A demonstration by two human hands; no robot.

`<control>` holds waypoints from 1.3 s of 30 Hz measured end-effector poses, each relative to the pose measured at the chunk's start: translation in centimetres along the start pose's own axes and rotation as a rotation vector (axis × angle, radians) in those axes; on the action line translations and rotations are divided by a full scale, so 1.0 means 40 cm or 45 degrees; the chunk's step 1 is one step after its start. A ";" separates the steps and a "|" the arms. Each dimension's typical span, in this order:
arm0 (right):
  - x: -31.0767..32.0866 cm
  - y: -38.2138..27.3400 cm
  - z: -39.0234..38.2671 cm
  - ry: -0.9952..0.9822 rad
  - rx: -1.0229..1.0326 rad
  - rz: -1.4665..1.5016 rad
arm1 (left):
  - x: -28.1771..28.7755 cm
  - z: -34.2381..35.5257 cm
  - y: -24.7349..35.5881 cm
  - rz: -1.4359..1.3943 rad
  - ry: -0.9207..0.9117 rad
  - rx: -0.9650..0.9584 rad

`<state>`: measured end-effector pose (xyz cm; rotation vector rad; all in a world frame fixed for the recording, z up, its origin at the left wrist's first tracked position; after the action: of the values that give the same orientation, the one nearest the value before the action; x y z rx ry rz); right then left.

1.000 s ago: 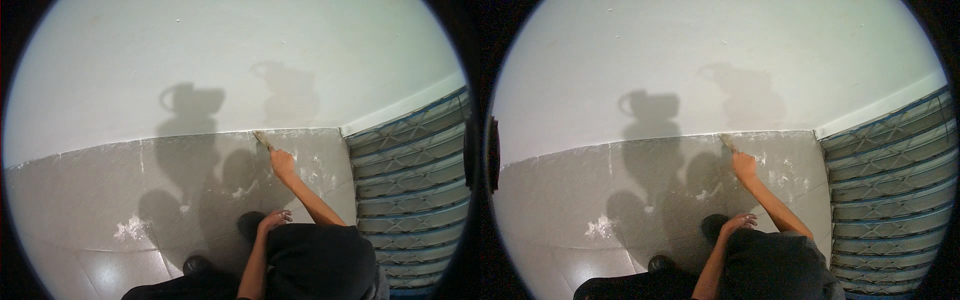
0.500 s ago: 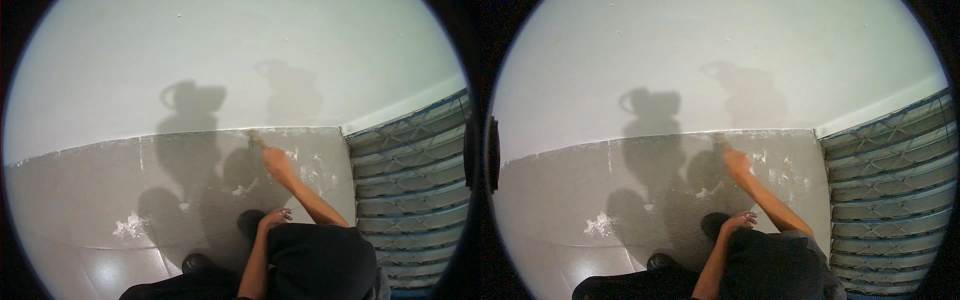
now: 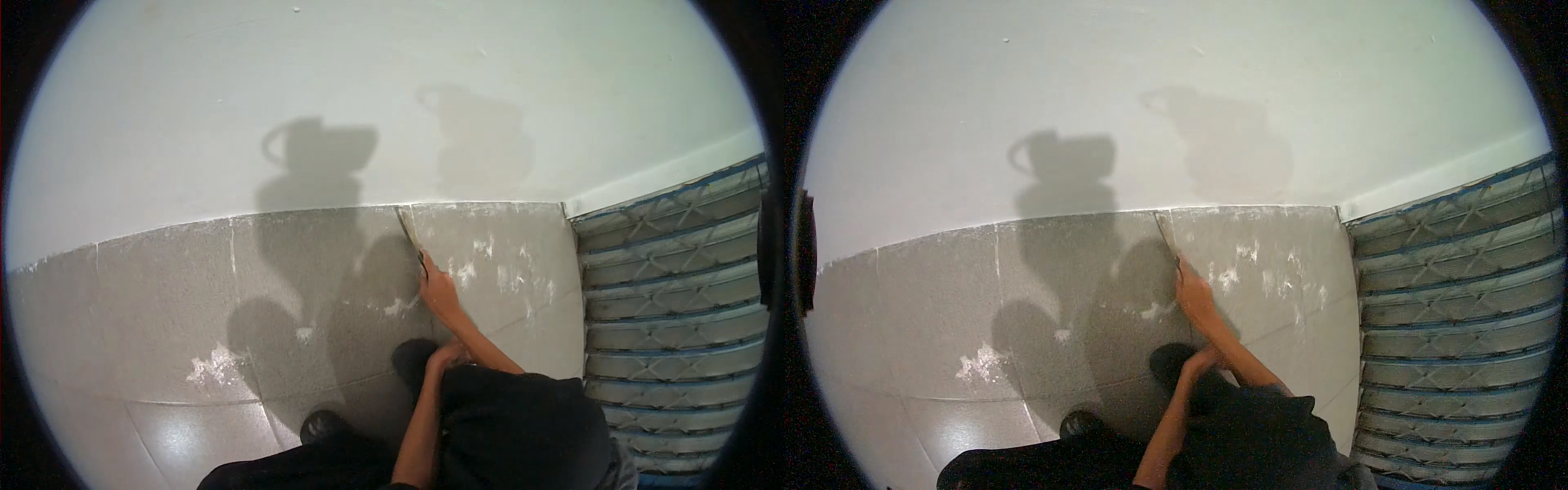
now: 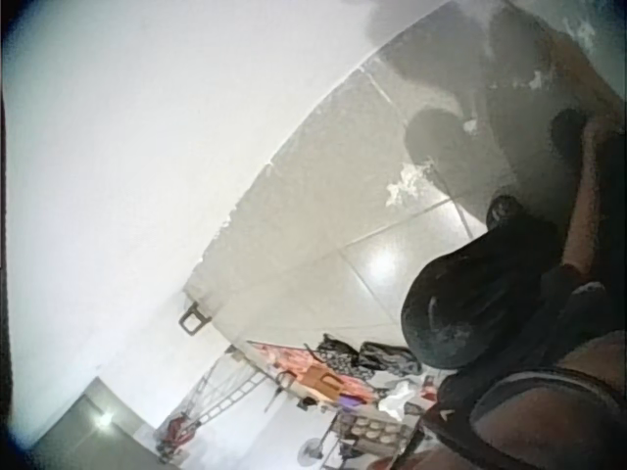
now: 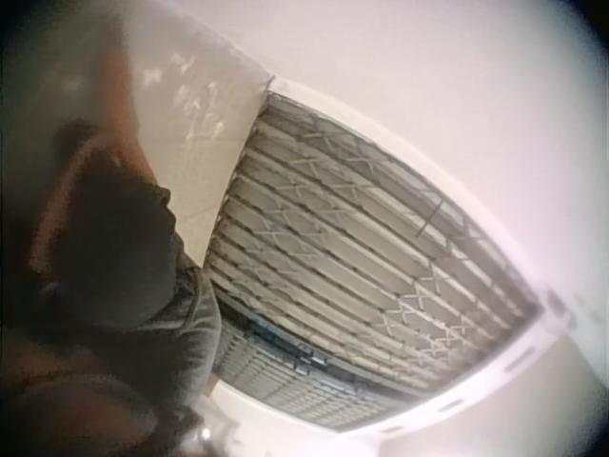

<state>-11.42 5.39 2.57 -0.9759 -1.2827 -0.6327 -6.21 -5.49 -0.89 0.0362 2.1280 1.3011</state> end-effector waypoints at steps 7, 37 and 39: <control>-0.004 0.002 -0.003 -0.005 0.050 -0.135 | 0.005 0.041 -0.077 -0.108 -0.105 0.154; 0.039 -0.057 -0.017 -0.117 -0.208 0.028 | -0.021 0.041 -0.075 0.128 -0.044 0.190; 0.038 -0.064 -0.019 -0.154 -0.184 0.002 | -0.014 0.015 -0.058 -0.228 0.054 0.242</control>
<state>-12.89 3.70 4.67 -1.1482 -1.3562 -0.6814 -4.76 -6.38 -2.69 -0.1009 2.2284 1.0030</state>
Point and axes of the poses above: each hand's wrist, its own z-axis towards the middle knuckle, its own x-axis out of the back of the hand, y = z × x, the point moved 2 cm from there along z, towards the middle knuckle, and after that the axes turned 1 degree about -x, right-handed, at the moved point
